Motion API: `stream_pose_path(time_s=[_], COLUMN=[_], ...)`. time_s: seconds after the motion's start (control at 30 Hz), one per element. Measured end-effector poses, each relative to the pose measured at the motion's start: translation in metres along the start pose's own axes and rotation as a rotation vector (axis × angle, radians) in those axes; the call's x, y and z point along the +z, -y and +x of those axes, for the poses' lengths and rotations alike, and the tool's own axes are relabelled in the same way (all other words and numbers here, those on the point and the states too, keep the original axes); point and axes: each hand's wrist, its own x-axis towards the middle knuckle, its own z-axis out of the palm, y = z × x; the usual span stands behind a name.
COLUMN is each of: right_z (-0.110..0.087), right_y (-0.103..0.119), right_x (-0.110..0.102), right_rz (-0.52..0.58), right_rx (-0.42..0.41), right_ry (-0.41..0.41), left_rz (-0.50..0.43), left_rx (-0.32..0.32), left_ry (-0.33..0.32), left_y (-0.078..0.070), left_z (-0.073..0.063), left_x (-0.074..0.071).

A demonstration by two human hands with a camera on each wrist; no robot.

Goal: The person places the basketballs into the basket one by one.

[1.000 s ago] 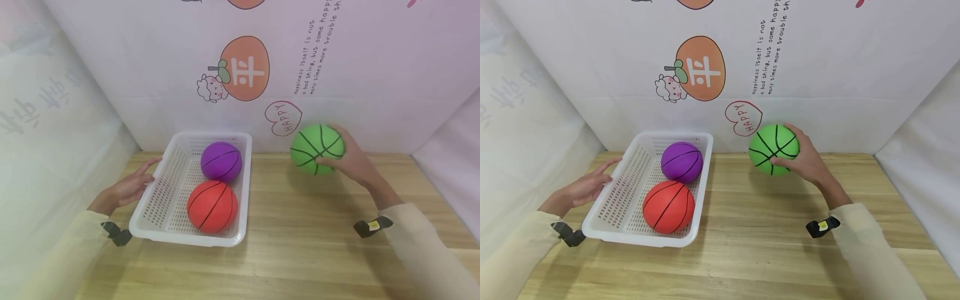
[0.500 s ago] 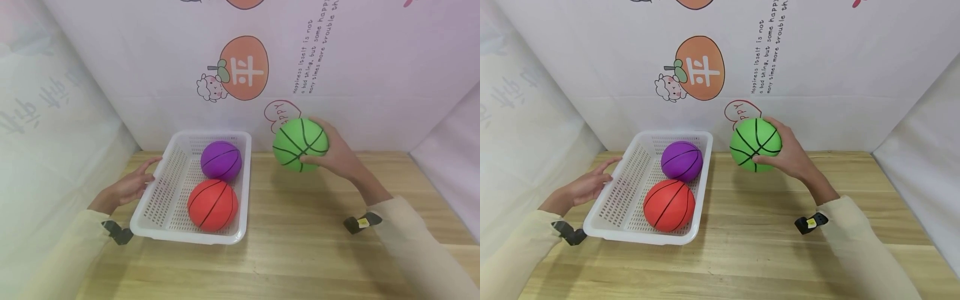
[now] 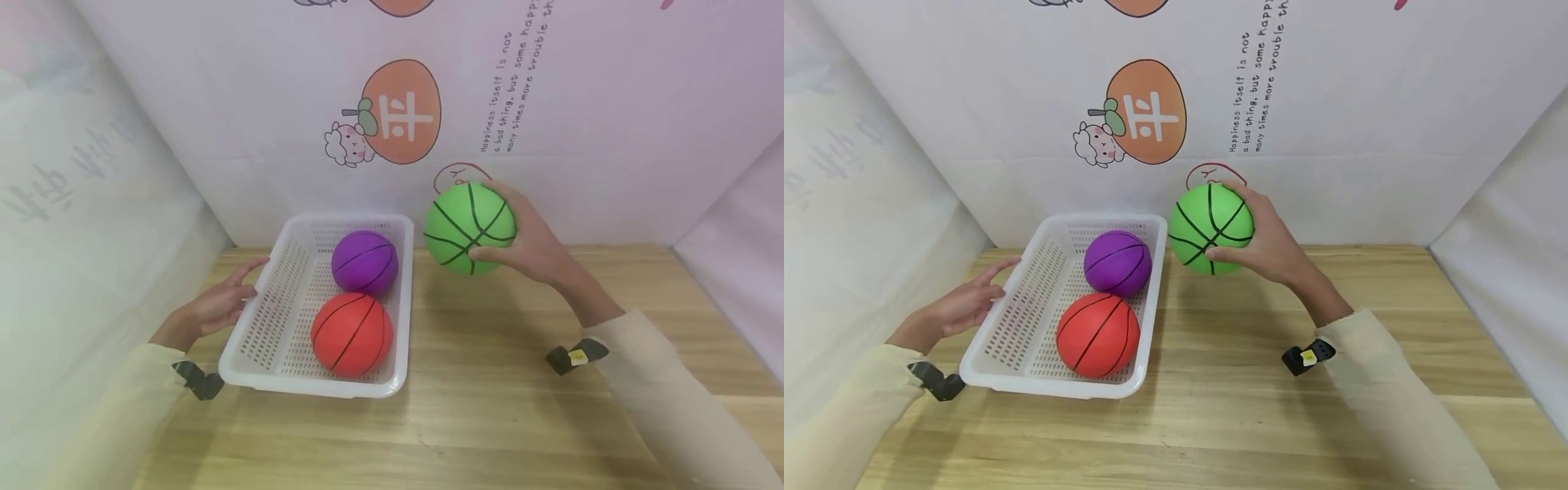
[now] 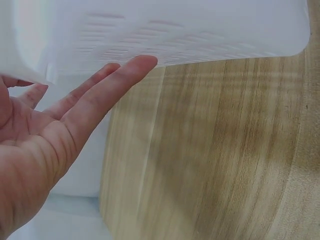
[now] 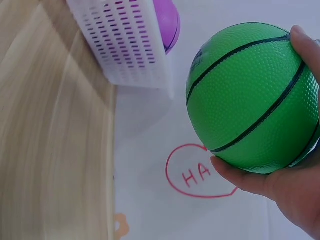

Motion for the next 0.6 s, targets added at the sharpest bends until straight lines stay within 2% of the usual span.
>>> stream_pose_path(time_s=[0.33, 0.6], right_z=[0.012, 0.024], right_y=[0.016, 0.025], right_x=[0.021, 0.040], right_rz=[-0.021, -0.039], right_rx=[-0.040, -0.096], right_ry=[-0.011, 0.043], left_rz=[0.011, 0.010], left_rx=[0.003, 0.006], left_ry=[-0.005, -0.009], left_y=[0.000, 0.002], left_z=[0.001, -0.001], left_x=[0.000, 0.001])
